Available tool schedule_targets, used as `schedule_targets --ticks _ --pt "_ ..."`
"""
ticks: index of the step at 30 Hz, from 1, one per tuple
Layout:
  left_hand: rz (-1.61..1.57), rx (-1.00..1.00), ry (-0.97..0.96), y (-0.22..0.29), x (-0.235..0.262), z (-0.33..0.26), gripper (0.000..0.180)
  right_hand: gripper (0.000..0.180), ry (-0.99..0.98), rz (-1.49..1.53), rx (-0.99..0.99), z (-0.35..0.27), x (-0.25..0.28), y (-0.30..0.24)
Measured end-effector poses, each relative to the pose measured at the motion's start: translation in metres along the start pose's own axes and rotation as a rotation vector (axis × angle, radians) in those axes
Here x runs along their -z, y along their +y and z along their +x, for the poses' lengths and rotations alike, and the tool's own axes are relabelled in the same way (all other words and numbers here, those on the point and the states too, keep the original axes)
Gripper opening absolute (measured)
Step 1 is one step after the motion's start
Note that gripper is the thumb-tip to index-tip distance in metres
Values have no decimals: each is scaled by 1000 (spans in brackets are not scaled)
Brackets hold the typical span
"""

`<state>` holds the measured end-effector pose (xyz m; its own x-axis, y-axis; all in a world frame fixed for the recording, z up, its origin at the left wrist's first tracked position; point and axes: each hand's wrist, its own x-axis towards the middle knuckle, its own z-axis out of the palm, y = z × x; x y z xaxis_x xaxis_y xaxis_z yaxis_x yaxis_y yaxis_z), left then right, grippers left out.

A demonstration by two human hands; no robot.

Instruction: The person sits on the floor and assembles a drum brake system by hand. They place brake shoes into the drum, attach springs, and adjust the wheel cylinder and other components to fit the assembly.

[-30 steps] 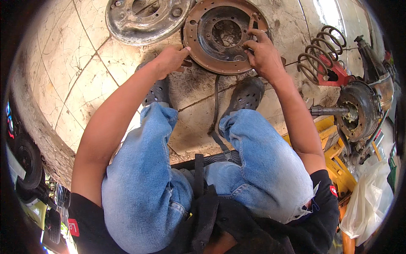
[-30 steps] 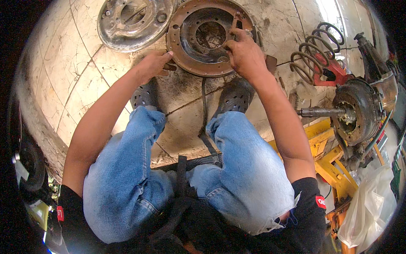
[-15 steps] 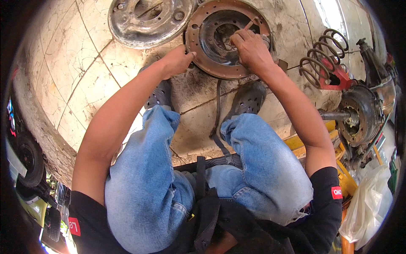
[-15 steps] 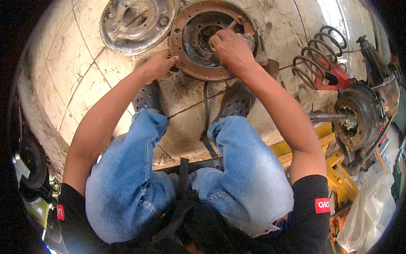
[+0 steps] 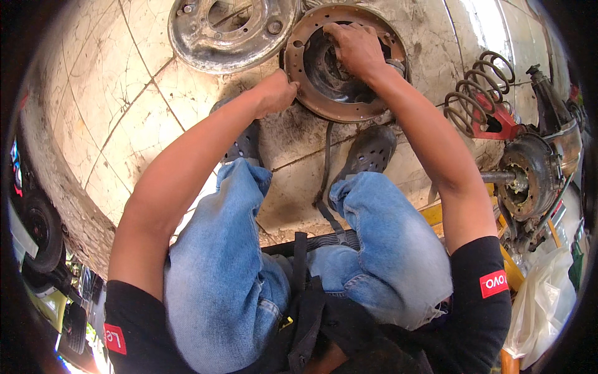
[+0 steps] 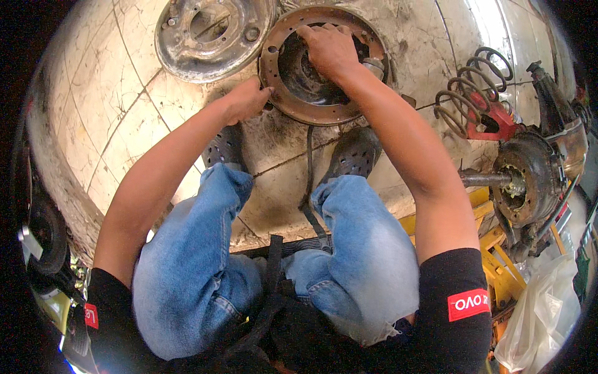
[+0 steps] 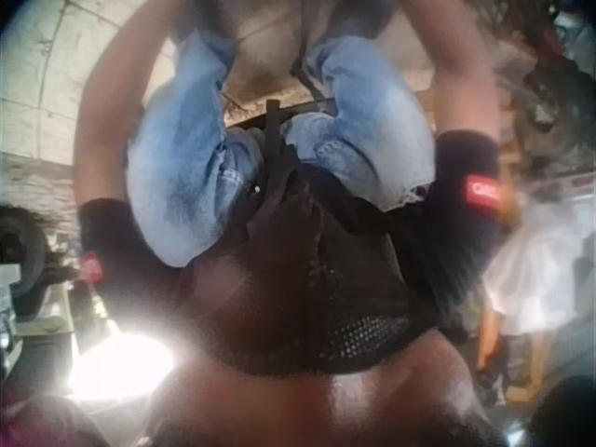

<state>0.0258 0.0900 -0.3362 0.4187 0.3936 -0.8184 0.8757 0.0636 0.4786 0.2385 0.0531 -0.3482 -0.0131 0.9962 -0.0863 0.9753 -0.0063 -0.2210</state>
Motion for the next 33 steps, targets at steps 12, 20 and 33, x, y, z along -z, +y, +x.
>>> schedule_targets --ticks 12,20,33 --pt "-82 61 -141 13 14 -11 48 39 62 -194 75 -10 0 3" --pt "-45 -26 -86 9 14 -13 45 47 83 -170 158 -16 -13 24" --pt "-120 -54 -71 -8 3 2 43 19 128 -347 104 -22 12 26"
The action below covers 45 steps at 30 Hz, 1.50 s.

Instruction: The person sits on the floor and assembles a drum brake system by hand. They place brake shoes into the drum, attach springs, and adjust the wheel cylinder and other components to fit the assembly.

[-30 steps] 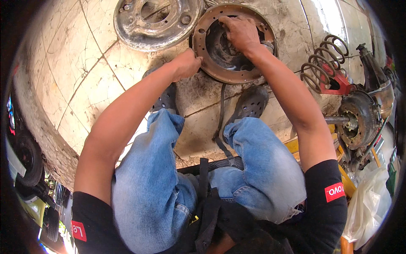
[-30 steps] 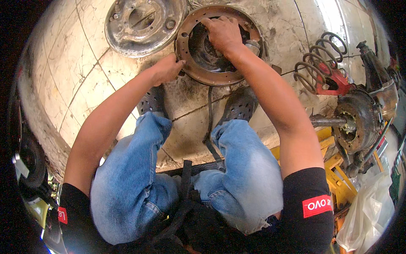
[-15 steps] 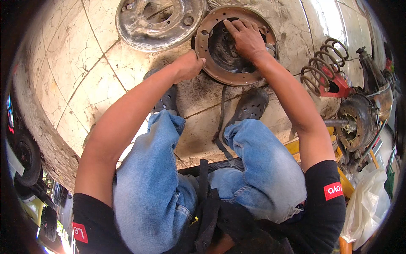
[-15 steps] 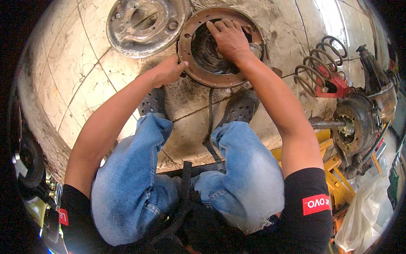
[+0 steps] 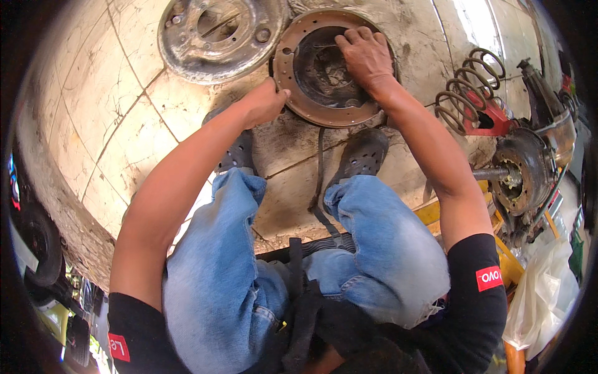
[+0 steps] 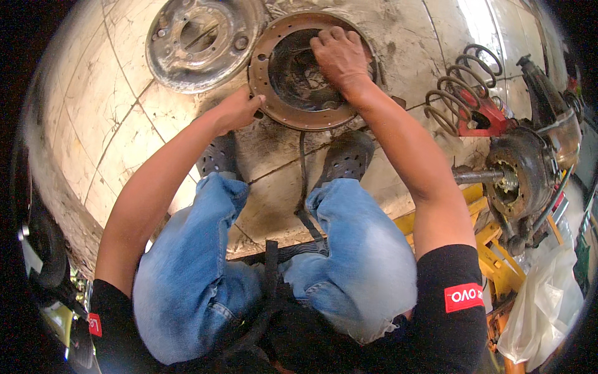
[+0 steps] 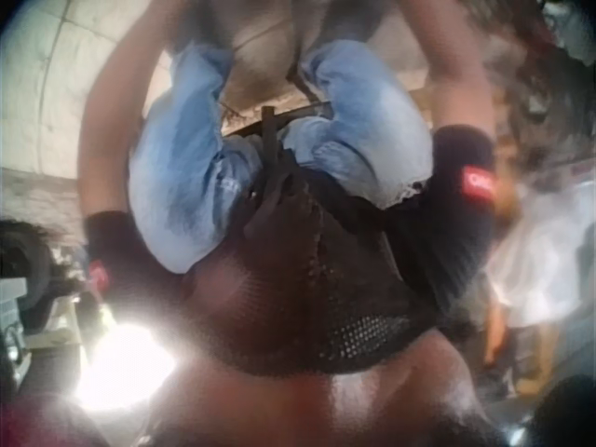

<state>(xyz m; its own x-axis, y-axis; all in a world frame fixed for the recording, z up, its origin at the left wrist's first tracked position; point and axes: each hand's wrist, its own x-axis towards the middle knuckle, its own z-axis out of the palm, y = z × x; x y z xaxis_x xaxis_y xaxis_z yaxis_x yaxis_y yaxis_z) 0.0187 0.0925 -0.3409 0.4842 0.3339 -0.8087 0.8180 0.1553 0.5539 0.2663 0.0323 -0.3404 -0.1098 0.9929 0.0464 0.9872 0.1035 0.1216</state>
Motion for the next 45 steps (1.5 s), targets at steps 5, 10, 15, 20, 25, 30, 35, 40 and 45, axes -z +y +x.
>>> schedule_targets --ticks 5,10,15,20,25,30,35,40,45 --pt "-32 42 -5 10 1 -6 37 17 16 33 -14 0 -4 3" --pt "50 -31 65 -4 -3 1 36 27 -12 136 -4 8 -2 5" --pt "162 -111 7 -12 0 7 36 22 -40 168 15 19 -3 8" --pt "56 -29 17 0 -1 4 35 17 -46 181 54 23 -10 13" --pt "37 8 -16 16 1 -16 34 17 -58 219 105 26 -10 11" --pt "260 -69 38 0 5 -13 39 20 -51 232 83 27 -2 4" --pt "582 -66 108 35 44 -11 43 21 -20 163 74 14 -8 6" --pt "636 -276 268 35 69 23 40 22 -35 180 102 19 -6 6" --pt "689 -270 205 43 67 35 39 24 -124 212 106 16 -3 3"
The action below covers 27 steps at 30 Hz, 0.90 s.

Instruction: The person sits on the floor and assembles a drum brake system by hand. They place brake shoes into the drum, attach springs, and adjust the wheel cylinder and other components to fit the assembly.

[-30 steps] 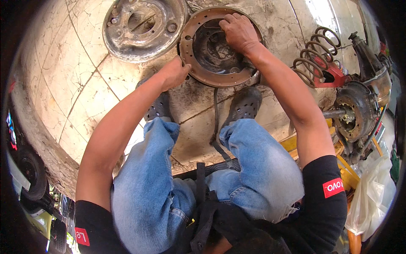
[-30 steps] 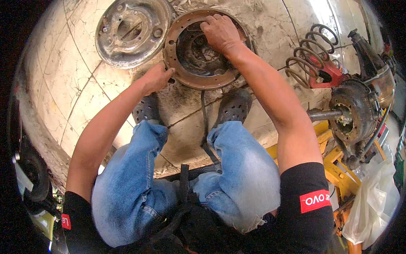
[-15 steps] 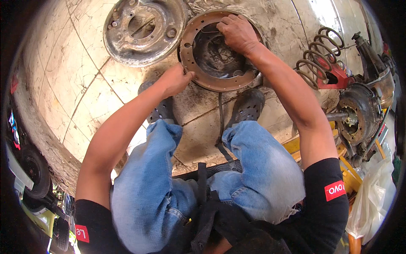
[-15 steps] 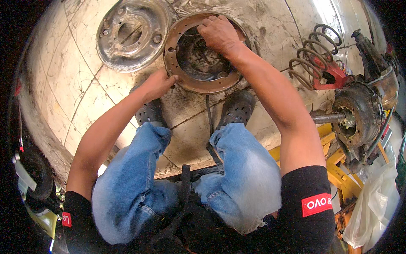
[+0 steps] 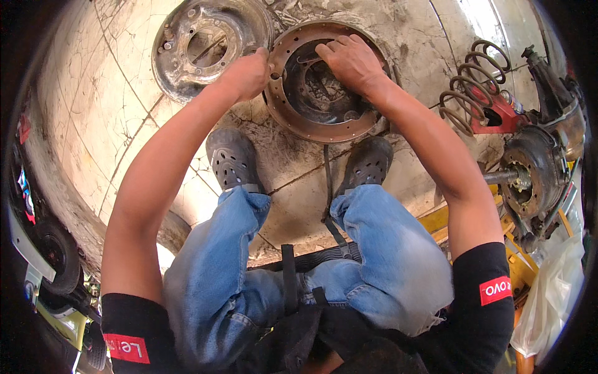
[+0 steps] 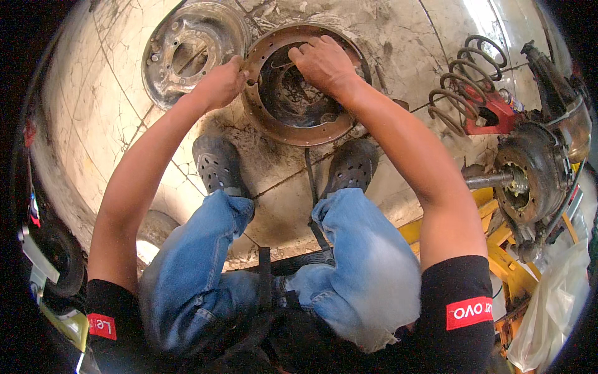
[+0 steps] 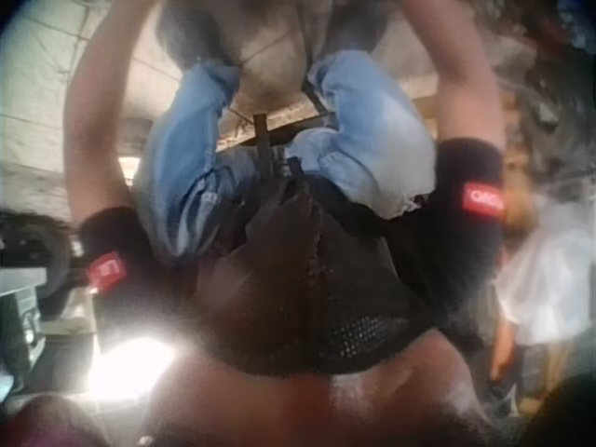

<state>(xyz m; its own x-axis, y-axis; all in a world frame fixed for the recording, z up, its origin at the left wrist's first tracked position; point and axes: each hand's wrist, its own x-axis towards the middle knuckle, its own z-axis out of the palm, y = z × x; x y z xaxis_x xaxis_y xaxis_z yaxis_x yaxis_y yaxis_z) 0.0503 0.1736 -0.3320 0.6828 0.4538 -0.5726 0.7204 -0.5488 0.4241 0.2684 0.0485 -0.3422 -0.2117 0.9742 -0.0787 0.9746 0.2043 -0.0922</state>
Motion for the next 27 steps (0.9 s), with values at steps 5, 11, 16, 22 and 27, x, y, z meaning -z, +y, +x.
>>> schedule_targets --ticks 5,11,16,22,27 --pt "-81 -43 69 -4 -5 6 40 25 -51 44 26 3 3 5" --pt "-129 49 77 2 -7 11 40 25 -49 76 48 10 3 5" --pt "-146 -5 100 0 -9 13 38 27 -105 82 33 14 3 4" --pt "-139 -12 109 0 -11 13 36 17 -163 100 23 18 4 2" --pt "-157 -15 101 -1 -11 13 36 13 -181 93 35 22 7 1"
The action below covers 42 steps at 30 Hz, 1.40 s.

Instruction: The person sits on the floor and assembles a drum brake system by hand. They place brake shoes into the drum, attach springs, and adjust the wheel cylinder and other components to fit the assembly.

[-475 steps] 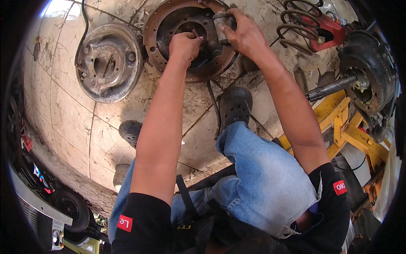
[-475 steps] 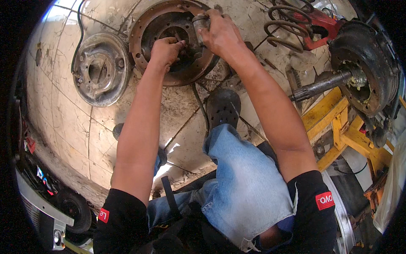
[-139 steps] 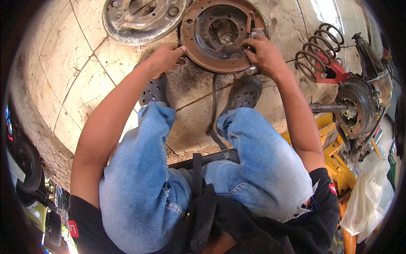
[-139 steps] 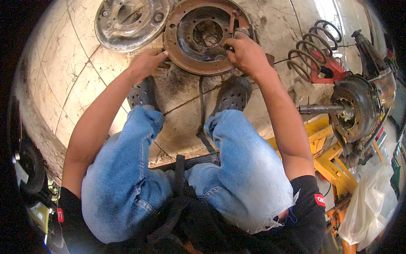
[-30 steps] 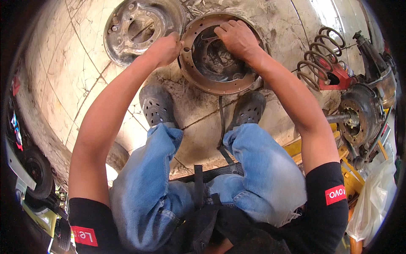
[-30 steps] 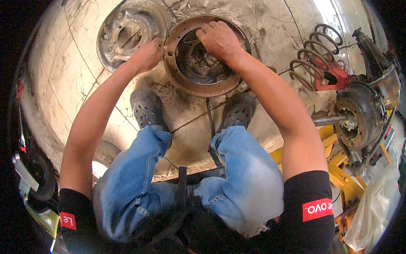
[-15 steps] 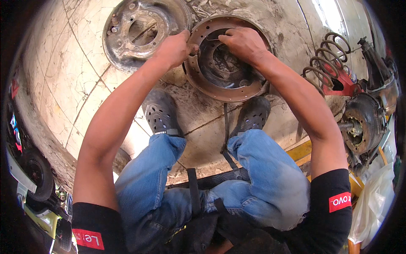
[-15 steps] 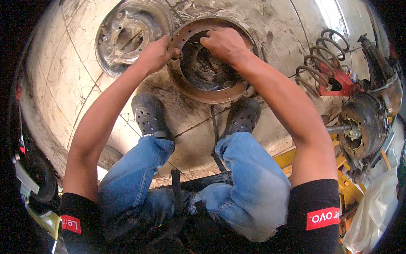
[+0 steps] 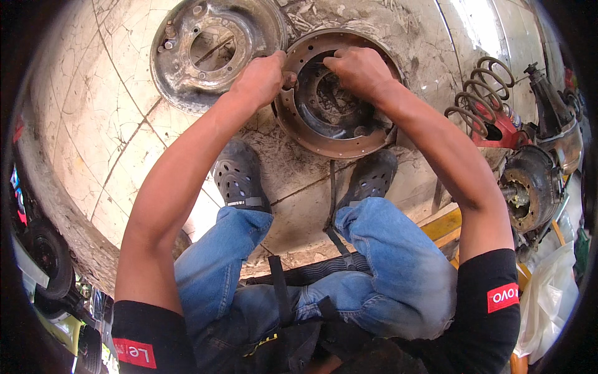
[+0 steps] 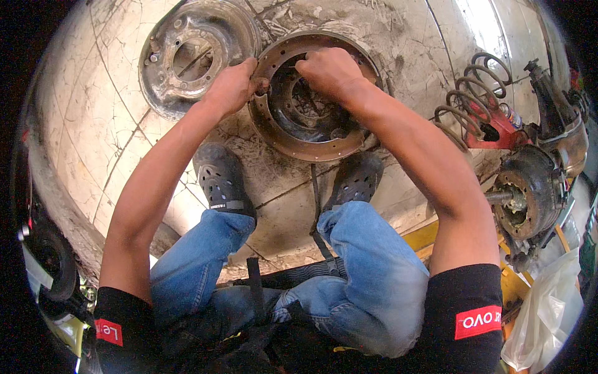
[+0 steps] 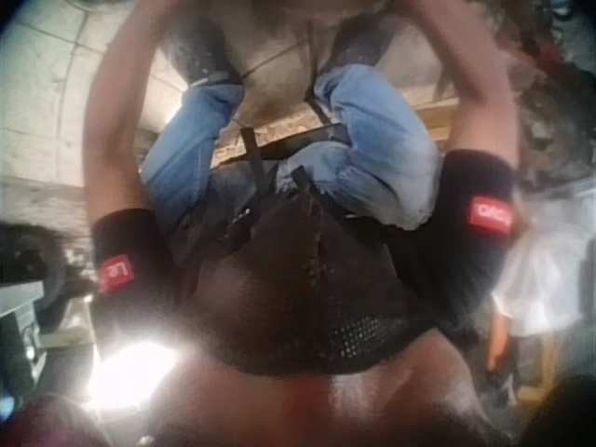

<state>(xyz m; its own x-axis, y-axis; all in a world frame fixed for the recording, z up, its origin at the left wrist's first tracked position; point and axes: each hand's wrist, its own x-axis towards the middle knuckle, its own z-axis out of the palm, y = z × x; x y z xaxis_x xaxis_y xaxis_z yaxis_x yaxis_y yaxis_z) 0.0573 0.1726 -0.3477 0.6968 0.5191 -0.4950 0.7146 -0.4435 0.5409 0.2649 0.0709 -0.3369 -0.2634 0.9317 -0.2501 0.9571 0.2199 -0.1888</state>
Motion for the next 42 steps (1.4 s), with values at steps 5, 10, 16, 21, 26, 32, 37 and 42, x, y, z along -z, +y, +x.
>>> schedule_targets --ticks 5,10,16,21,26,32,37,42 --pt "-9 22 -21 5 4 0 37 13 61 31 17 -2 -4 1" --pt "4 -17 -5 3 3 1 38 13 76 25 20 -3 -2 -2" --pt "-23 -34 3 -4 -1 5 38 14 157 40 65 -1 -8 1" --pt "-20 -42 -9 -2 0 5 37 18 225 83 109 -4 -11 4" --pt "-22 -19 -1 -1 -2 6 36 20 269 50 130 -3 -19 6" --pt "41 -54 8 0 1 0 30 32 232 60 164 -4 -11 3" --pt "27 -45 -27 -2 0 5 29 33 211 45 145 -2 -11 2" --pt "-10 -33 -68 -5 1 8 43 34 195 70 133 -1 -12 -1"
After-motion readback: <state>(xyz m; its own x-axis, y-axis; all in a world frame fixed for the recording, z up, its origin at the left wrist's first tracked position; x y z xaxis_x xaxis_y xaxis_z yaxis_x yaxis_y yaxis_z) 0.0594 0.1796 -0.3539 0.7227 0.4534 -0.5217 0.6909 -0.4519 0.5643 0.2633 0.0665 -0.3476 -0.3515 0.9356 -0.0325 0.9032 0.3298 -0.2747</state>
